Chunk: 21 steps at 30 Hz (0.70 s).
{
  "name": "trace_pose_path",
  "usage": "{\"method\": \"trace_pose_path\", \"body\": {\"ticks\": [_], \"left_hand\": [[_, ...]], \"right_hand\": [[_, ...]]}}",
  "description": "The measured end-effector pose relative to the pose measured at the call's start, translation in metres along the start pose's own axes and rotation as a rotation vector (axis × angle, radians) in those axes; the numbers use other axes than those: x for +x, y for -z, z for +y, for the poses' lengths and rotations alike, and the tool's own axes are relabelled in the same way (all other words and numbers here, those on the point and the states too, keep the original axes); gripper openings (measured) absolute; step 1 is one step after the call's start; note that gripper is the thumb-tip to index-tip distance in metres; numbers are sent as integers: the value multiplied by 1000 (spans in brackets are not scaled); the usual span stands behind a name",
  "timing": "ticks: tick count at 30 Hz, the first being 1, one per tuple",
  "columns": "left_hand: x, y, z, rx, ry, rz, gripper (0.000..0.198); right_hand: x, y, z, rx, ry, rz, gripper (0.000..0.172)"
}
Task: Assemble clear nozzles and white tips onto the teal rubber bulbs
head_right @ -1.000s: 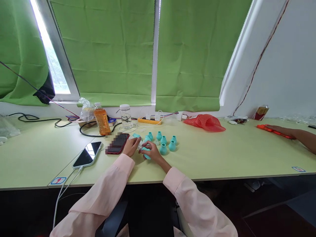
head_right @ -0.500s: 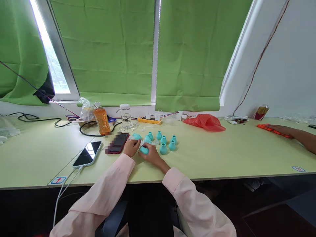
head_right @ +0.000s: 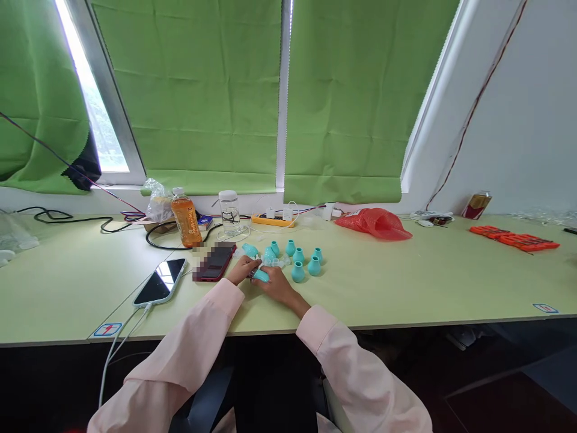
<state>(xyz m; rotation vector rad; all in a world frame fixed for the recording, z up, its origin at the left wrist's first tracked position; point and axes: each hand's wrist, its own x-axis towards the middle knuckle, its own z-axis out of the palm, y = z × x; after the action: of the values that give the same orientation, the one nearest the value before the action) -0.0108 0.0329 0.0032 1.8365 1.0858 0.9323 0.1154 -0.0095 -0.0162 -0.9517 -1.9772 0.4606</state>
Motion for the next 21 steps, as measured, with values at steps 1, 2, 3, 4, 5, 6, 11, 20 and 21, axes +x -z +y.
{"method": "trace_pose_path", "body": {"ticks": [1,2,3,4,5,6,11,20,21], "left_hand": [[0,0,-1,-45,14,-20,44],[0,1,-1,-86,25,-35,45],[0,3,-1,-124,35,-43,46],[0,5,-1,-161,41,-47,46],[0,7,0,-197,43,-44,47],[0,10,1,-230,43,-33,48],[3,14,3,-333,37,151,49],[6,5,-15,-95,-12,358,34],[6,5,-15,-54,-26,362,31]], "right_hand": [[0,0,0,7,12,6,14],[0,0,-1,15,24,15,14],[0,0,-1,22,36,29,14],[0,0,-2,29,45,50,15],[0,1,-2,34,51,77,16],[0,1,-2,38,54,109,18],[0,5,-4,36,79,294,19],[5,45,-6,74,145,660,19],[10,57,-4,66,142,717,19]]}}
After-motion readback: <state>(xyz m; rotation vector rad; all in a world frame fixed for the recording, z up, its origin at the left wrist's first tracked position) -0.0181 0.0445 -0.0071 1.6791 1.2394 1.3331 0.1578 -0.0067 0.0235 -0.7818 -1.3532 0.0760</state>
